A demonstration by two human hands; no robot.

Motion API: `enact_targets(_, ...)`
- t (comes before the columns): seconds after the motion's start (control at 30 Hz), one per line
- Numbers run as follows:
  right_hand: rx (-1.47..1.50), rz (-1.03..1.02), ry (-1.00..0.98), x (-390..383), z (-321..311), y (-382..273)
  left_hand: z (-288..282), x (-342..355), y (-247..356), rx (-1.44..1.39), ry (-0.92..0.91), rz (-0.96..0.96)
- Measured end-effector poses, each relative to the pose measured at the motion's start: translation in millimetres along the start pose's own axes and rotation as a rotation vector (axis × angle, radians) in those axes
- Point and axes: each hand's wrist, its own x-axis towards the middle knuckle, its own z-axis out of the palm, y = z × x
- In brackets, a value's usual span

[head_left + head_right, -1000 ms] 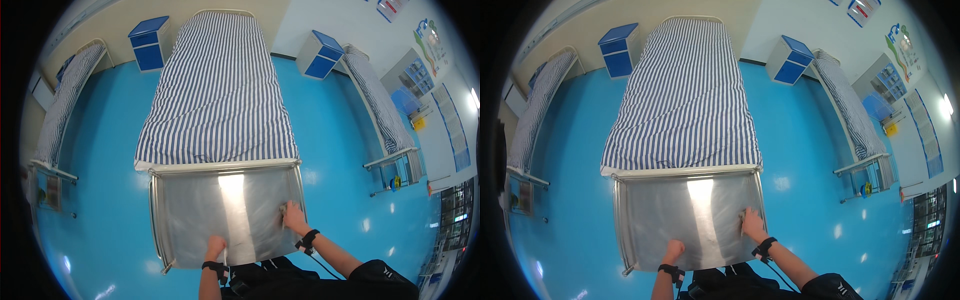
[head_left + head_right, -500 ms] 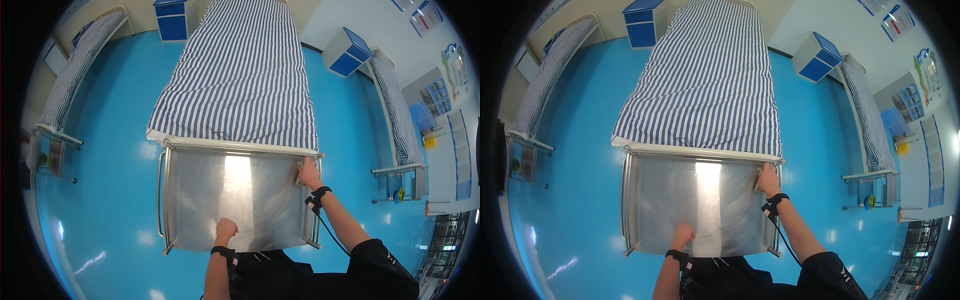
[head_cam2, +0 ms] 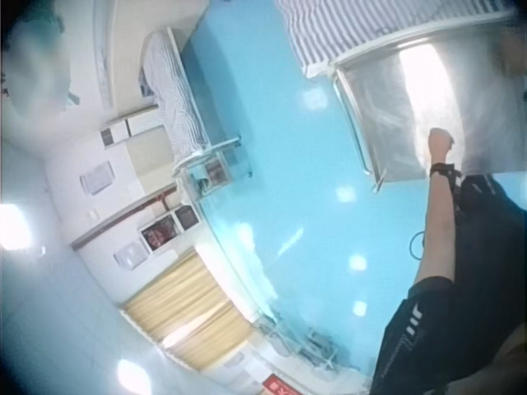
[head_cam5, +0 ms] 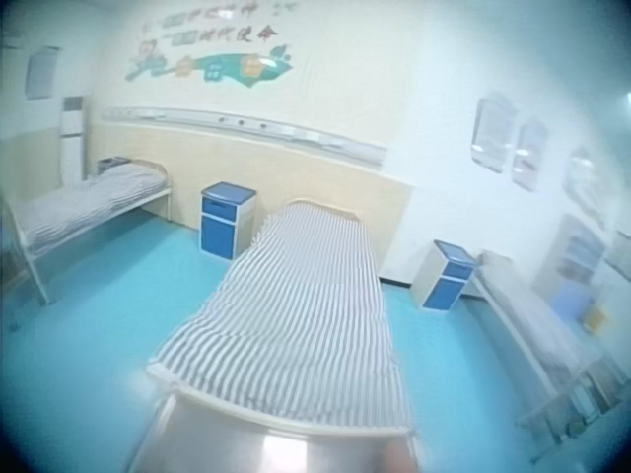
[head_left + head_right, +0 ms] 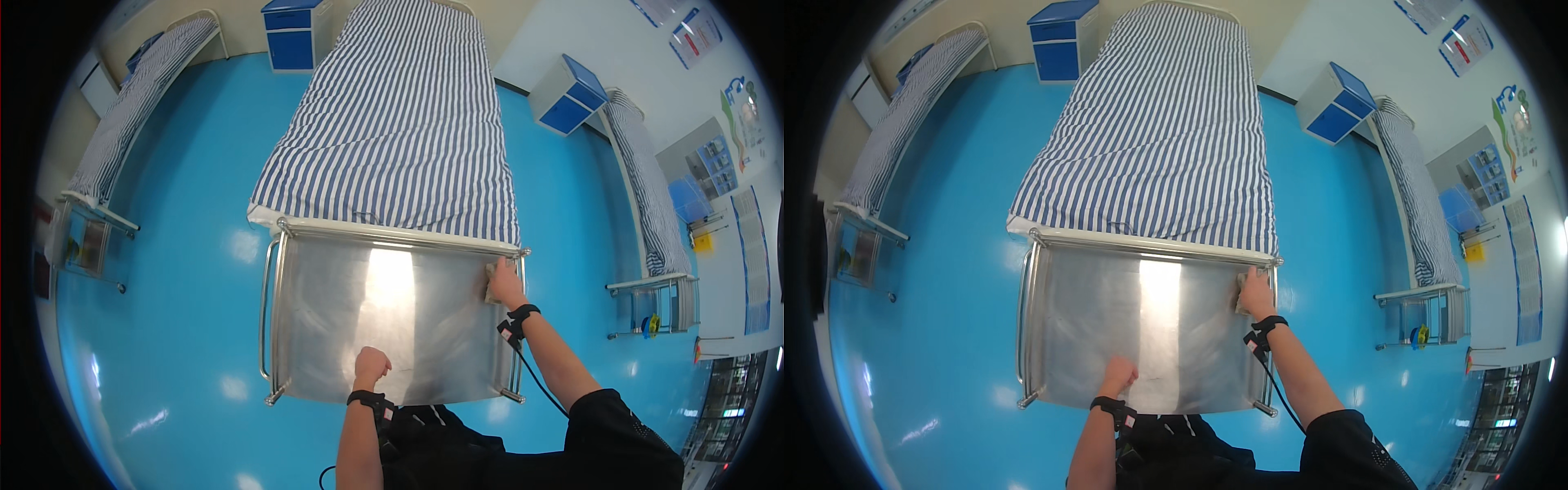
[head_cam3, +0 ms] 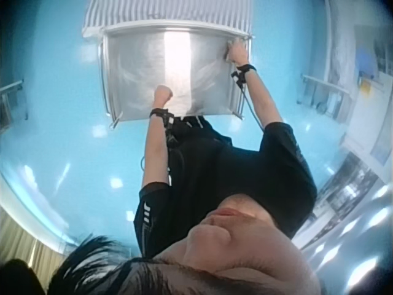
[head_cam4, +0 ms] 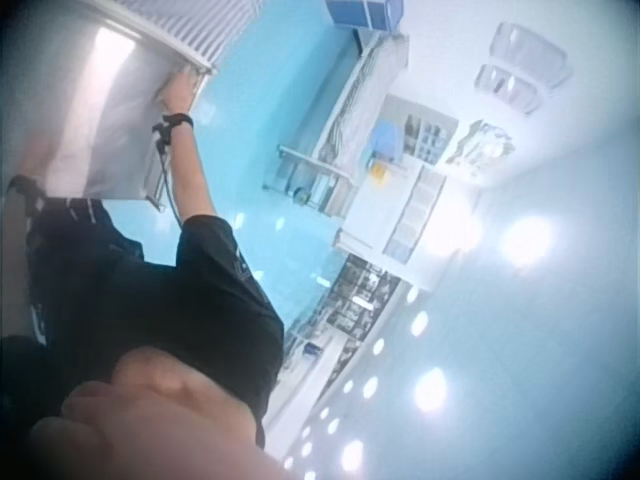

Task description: Wiping down a medical tray/cart and organizing hospital beds.

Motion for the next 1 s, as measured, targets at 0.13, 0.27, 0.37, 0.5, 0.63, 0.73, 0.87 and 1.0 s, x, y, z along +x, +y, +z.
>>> enact_targets(0.13, -0.022, 0.041, -0.033, -31, 4, 0, -6, -6, 17, -0.302, 0.039, -0.155)
enact_targets(0.27, 0.019, 0.026, -0.049, -68, 19, 6, -9, -6, 15, -0.428, 0.056, -0.167)
enact_targets(0.37, 0.056, 0.038, -0.078, -104, 31, 11, -13, -4, 12, -0.461, 0.034, -0.171)
enact_targets(0.5, 0.060, 0.085, -0.051, -163, 45, 18, -14, -12, 23, -0.510, 0.048, -0.135)
enact_targets(0.63, 0.078, 0.092, -0.008, -216, 57, 17, -16, -14, 23, -0.556, 0.060, -0.101)
enact_targets(0.73, 0.034, 0.135, -0.044, -237, 68, 23, -12, -12, 18, -0.595, 0.046, -0.068)
enact_targets(0.87, 0.083, 0.119, -0.008, -246, 70, 25, -11, -14, 15, -0.599, 0.049, -0.036)
enact_targets(1.0, 0.123, 0.156, -0.031, -240, 73, 31, -11, -18, 23, -0.636, 0.043, -0.048)
